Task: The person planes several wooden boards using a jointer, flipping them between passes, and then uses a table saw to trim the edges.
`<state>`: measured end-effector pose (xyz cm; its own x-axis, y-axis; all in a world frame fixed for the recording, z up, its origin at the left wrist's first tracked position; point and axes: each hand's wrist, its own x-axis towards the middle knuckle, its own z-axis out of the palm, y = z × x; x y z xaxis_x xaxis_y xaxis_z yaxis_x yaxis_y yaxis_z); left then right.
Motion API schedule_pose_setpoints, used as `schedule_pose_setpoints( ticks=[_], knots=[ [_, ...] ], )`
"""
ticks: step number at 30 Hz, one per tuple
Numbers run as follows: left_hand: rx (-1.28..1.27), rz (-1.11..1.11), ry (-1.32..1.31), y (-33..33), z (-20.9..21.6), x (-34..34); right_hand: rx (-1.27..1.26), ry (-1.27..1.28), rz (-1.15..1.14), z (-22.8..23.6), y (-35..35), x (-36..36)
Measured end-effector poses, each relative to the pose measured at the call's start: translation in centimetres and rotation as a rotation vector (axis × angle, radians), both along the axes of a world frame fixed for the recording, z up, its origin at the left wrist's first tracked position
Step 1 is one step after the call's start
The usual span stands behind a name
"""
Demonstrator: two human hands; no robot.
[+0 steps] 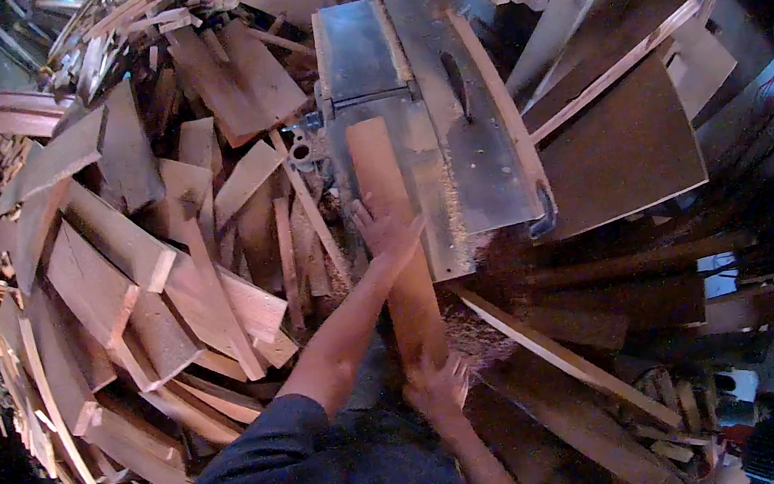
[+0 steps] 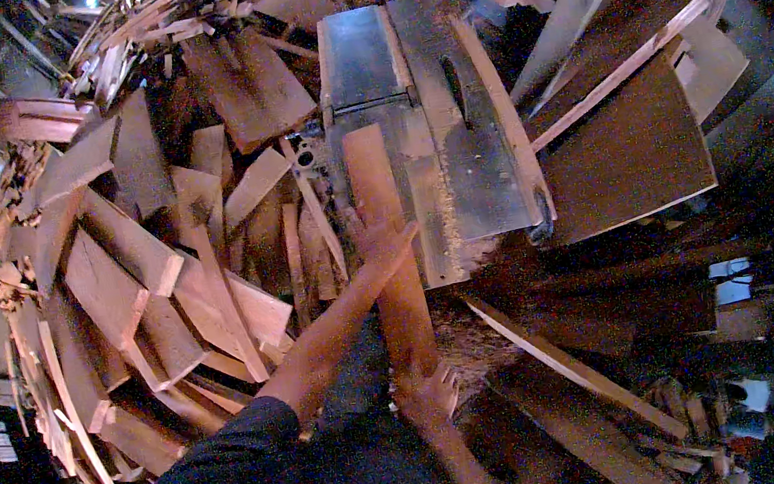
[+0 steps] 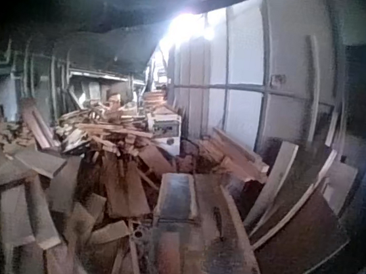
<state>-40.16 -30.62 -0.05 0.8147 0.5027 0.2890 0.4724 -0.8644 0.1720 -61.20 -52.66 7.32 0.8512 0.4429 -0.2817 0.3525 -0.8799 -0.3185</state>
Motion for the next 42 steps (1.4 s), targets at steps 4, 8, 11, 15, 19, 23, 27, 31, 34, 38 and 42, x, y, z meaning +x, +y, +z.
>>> schedule_pose_setpoints(
  ticks=[4,8,11,15,19,23,27,31,34,38,42],
  knots=[
    [-0.045,-0.033,0.009,3.2,-1.4,2.7,0.099,0.072,-0.043,-0.4,2.9,2.3],
    [-0.064,0.017,-0.004,3.2,-0.8,3.3,0.218,-0.024,0.019,-1.1,2.2,1.9],
    [0.035,0.000,-0.015,4.8,-1.9,3.4,0.352,-0.080,0.160,-2.2,0.9,1.6],
    [0.013,-0.012,0.029,3.4,0.0,4.1,0.467,-0.160,0.221,-2.8,0.6,2.9],
    [0.153,-0.075,0.010,7.1,-2.7,4.1,0.443,-0.165,0.236,-2.5,2.4,3.9],
    [0.086,-0.008,-0.021,5.6,0.2,6.7,0.511,-0.196,0.176,-2.9,3.7,6.2],
    [0.129,-0.051,0.011,9.0,-1.0,8.4,0.508,-0.182,0.162,-2.5,5.6,7.3],
    [0.090,-0.063,0.087,7.6,0.3,9.4,0.506,-0.203,0.145,-3.4,5.8,8.0],
    [0.018,-0.029,0.039,7.9,1.1,10.1,0.491,-0.205,0.148,-3.0,6.6,8.7],
    [0.081,-0.020,0.006,10.0,-1.0,10.8,0.490,-0.202,0.157,-2.6,7.4,9.5],
    [0.111,-0.014,0.089,11.1,-1.9,11.5,0.551,-0.239,0.141,-2.3,8.0,10.4]
  ],
)
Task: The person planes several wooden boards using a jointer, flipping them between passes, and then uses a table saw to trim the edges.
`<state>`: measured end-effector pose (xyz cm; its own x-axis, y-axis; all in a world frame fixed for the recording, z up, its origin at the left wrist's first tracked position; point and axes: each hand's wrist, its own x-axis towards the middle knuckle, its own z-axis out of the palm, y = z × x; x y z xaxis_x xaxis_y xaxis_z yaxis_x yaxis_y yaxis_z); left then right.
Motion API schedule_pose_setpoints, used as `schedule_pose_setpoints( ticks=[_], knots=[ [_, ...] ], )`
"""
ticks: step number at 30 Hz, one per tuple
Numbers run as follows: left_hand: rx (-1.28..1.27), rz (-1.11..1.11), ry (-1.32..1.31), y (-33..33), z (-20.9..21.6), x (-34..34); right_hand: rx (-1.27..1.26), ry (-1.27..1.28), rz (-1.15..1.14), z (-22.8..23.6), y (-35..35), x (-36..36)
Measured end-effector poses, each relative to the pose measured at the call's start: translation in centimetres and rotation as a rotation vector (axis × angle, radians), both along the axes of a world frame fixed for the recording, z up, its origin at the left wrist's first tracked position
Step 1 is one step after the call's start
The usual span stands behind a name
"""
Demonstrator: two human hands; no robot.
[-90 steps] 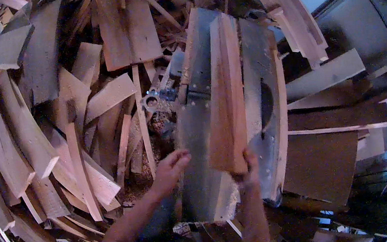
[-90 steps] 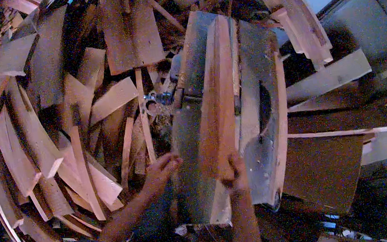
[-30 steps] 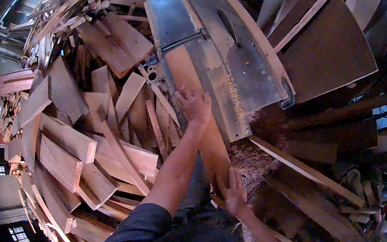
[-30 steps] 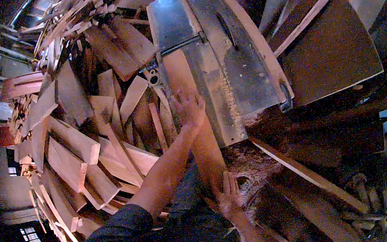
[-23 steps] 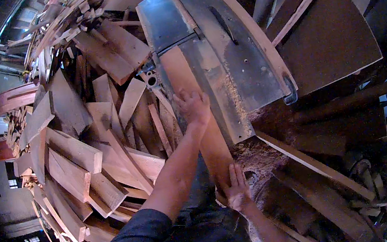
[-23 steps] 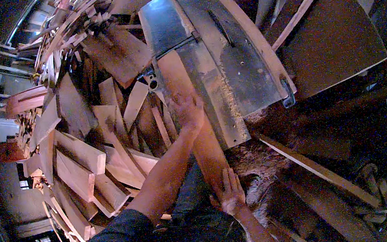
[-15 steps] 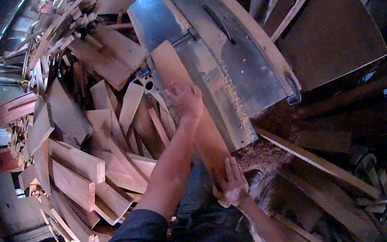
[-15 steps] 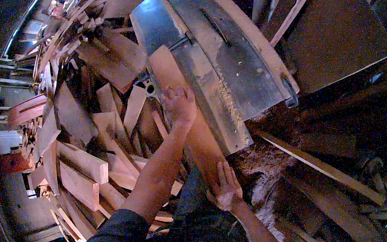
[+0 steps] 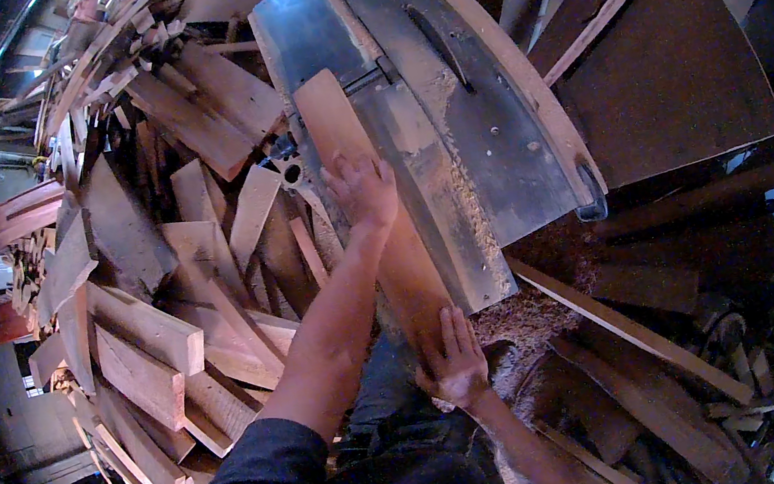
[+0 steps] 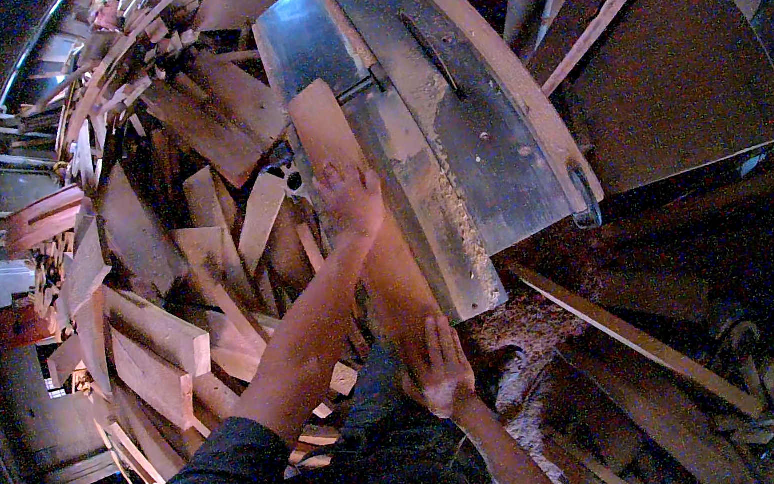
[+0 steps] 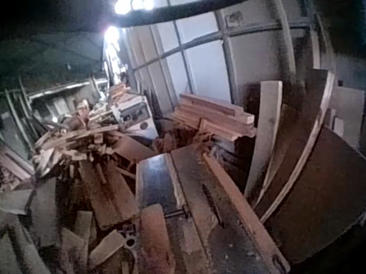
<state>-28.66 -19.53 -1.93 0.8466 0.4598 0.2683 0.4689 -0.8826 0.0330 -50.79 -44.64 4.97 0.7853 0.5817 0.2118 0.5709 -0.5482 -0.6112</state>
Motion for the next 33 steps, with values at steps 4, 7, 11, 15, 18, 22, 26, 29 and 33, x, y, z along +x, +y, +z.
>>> schedule_pose_setpoints(
  ticks=[4,7,11,15,18,22,26,29,33],
  knots=[
    [-0.066,0.033,0.075,-0.8,2.2,1.0,-0.072,0.074,0.035,-0.8,0.2,0.2],
    [-0.112,0.054,0.096,-1.1,3.6,1.5,-0.074,0.064,0.023,-0.8,0.8,0.7],
    [0.055,-0.021,0.021,1.1,1.6,2.1,-0.082,0.058,0.039,-1.0,1.6,1.2],
    [-0.046,-0.003,-0.002,0.6,2.3,2.9,-0.149,0.052,0.041,-1.0,2.0,2.0],
    [-0.099,-0.011,-0.018,0.7,2.8,3.3,-0.145,0.014,0.019,-1.2,2.5,2.5],
    [-0.112,0.014,-0.002,1.3,3.0,4.3,-0.099,0.059,0.018,-0.4,3.3,3.7],
    [-0.003,-0.059,0.021,3.8,0.4,4.9,-0.044,-0.001,-0.014,-0.4,4.2,4.3],
    [-0.012,-0.029,-0.017,3.5,0.7,5.7,-0.037,-0.037,-0.019,-0.3,4.6,5.1],
    [-0.026,-0.022,-0.069,2.8,2.2,7.2,0.012,-0.053,-0.046,0.0,5.2,6.5]
  ],
)
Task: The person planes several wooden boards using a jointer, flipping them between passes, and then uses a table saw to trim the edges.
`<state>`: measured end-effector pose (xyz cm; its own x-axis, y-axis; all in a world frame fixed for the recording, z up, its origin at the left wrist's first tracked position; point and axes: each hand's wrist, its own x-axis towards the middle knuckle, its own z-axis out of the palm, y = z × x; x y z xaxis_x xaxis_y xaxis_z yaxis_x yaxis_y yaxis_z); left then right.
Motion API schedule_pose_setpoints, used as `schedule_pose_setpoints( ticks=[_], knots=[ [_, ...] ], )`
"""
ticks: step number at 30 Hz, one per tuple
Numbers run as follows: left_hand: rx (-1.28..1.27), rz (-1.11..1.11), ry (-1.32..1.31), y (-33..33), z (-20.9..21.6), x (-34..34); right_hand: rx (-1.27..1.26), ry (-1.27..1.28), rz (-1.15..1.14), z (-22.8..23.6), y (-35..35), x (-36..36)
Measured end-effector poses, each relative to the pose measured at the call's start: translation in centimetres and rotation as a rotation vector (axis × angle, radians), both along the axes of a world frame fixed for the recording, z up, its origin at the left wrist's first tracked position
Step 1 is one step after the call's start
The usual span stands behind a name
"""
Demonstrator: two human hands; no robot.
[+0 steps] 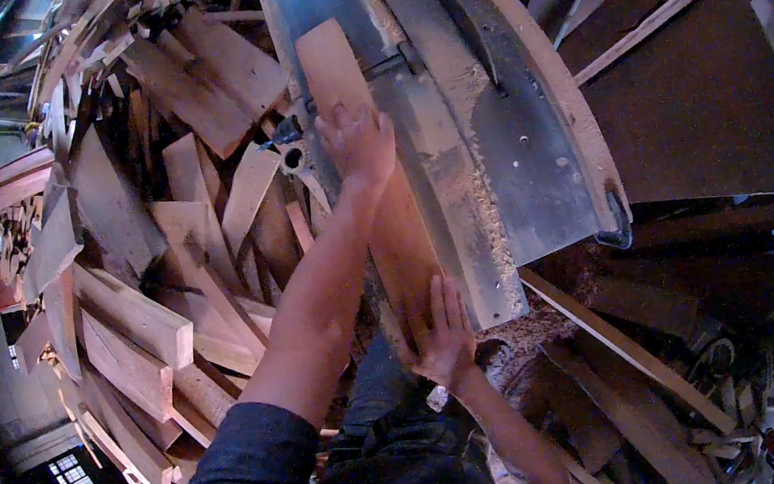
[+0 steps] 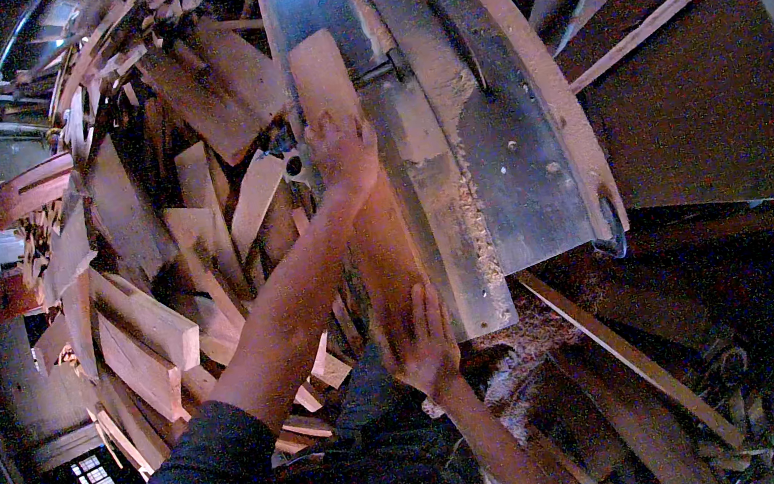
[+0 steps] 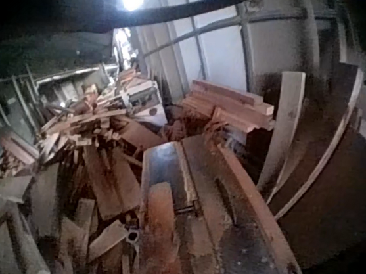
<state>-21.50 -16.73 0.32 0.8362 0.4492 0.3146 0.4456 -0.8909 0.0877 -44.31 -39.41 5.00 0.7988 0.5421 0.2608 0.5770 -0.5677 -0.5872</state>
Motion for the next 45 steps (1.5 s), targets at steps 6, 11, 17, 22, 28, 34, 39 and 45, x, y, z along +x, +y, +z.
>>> schedule_pose_setpoints(
  ticks=[6,11,17,22,28,34,39,45],
  knots=[
    [0.072,0.028,-0.026,1.5,0.5,1.0,0.030,-0.068,0.001,-0.1,1.6,1.3],
    [-0.027,0.020,-0.024,1.7,1.3,2.7,0.027,-0.014,0.007,-0.1,2.5,2.7],
    [0.033,0.014,-0.049,3.5,0.4,4.6,0.000,0.023,0.048,-0.4,3.6,4.2],
    [0.058,0.004,-0.031,5.3,-0.6,6.7,-0.026,0.019,0.061,-0.5,4.7,5.9],
    [0.053,-0.026,-0.057,7.1,-0.8,8.8,-0.012,0.009,0.057,-0.8,6.3,7.8],
    [0.012,-0.051,-0.053,8.4,-0.3,11.0,-0.019,-0.001,0.050,-1.1,8.0,9.9],
    [0.065,-0.027,-0.105,10.1,-1.0,12.8,0.028,-0.019,0.036,-1.0,9.6,11.5],
    [-0.078,-0.051,-0.014,11.0,0.1,15.1,-0.026,-0.028,0.014,-1.5,11.1,13.4]
  ],
)
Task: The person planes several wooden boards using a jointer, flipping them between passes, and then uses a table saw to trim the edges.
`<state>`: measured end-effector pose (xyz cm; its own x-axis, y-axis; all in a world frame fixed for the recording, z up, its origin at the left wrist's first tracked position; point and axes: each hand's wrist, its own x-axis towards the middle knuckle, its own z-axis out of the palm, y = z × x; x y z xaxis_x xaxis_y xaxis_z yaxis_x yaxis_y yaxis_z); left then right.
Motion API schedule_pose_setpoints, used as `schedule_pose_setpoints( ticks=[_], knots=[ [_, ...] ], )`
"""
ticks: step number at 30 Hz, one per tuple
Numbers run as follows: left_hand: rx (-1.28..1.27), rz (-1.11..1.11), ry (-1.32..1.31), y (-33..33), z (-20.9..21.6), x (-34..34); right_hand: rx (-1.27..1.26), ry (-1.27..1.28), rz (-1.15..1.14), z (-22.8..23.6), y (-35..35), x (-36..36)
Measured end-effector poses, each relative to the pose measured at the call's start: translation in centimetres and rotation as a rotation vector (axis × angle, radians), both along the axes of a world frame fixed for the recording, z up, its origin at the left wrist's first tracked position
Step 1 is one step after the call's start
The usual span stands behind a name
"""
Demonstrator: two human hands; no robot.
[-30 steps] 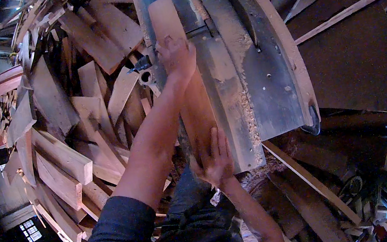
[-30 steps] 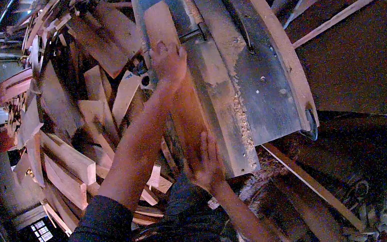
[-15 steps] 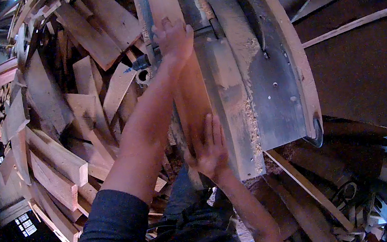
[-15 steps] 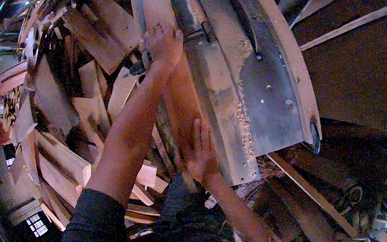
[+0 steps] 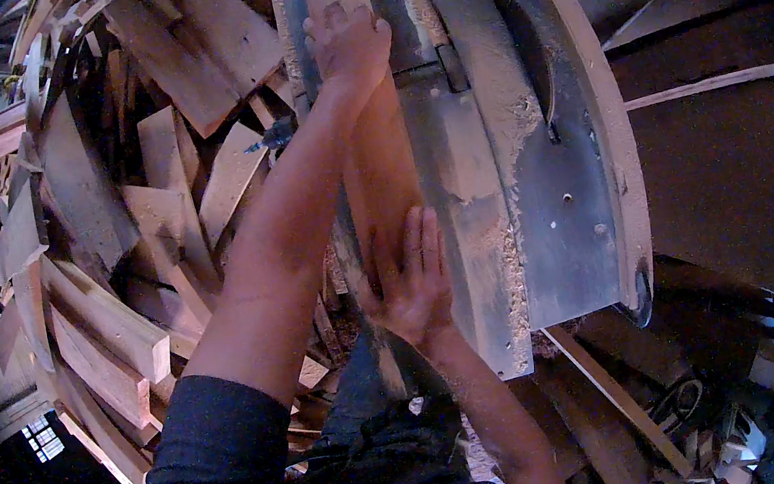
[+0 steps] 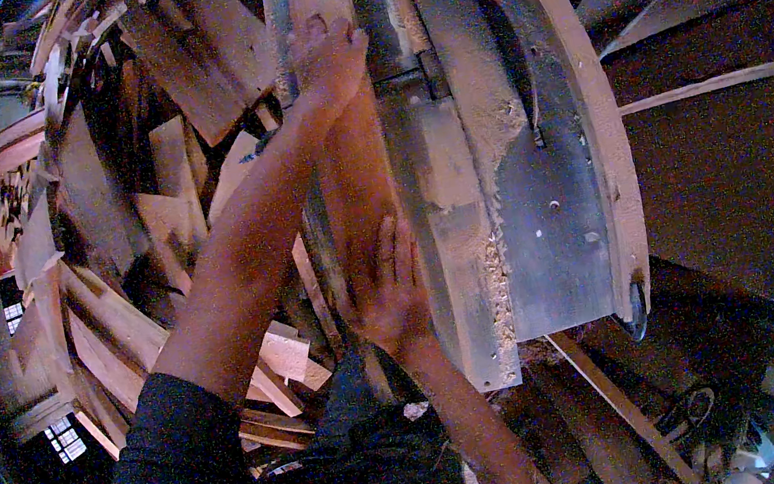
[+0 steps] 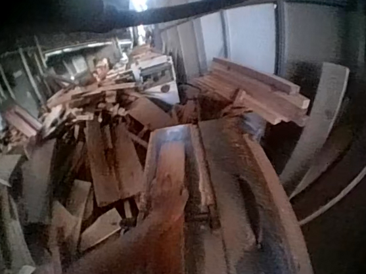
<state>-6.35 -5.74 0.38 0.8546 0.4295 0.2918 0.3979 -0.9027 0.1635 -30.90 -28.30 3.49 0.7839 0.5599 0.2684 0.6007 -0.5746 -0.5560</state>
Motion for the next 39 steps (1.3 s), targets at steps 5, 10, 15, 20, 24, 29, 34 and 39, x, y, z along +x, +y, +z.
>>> schedule_pose_setpoints(
  ticks=[5,10,15,20,24,29,34,39],
  knots=[
    [0.094,0.012,-0.063,1.5,-0.9,1.7,0.015,-0.020,-0.011,0.8,1.6,1.9],
    [0.142,-0.042,-0.087,3.8,-1.8,3.9,-0.025,-0.011,-0.001,0.4,2.8,3.5],
    [0.152,-0.025,-0.049,4.3,-2.0,6.5,-0.011,-0.025,-0.026,-0.1,4.4,5.7],
    [0.301,-0.096,-0.198,9.1,-4.0,9.1,-0.038,-0.054,-0.006,0.6,6.4,7.5],
    [0.107,-0.114,-0.139,8.2,-2.1,10.4,-0.068,-0.072,-0.052,0.0,7.8,9.2],
    [-0.015,-0.170,-0.027,8.9,-0.9,8.4,-0.049,-0.138,-0.069,-0.5,10.0,10.9],
    [0.045,-0.218,0.006,4.6,0.5,1.8,-0.034,-0.155,-0.083,-0.9,11.0,13.2],
    [-0.140,-0.188,0.035,3.5,3.2,0.4,-0.077,-0.170,-0.067,-0.9,12.3,14.7]
  ],
)
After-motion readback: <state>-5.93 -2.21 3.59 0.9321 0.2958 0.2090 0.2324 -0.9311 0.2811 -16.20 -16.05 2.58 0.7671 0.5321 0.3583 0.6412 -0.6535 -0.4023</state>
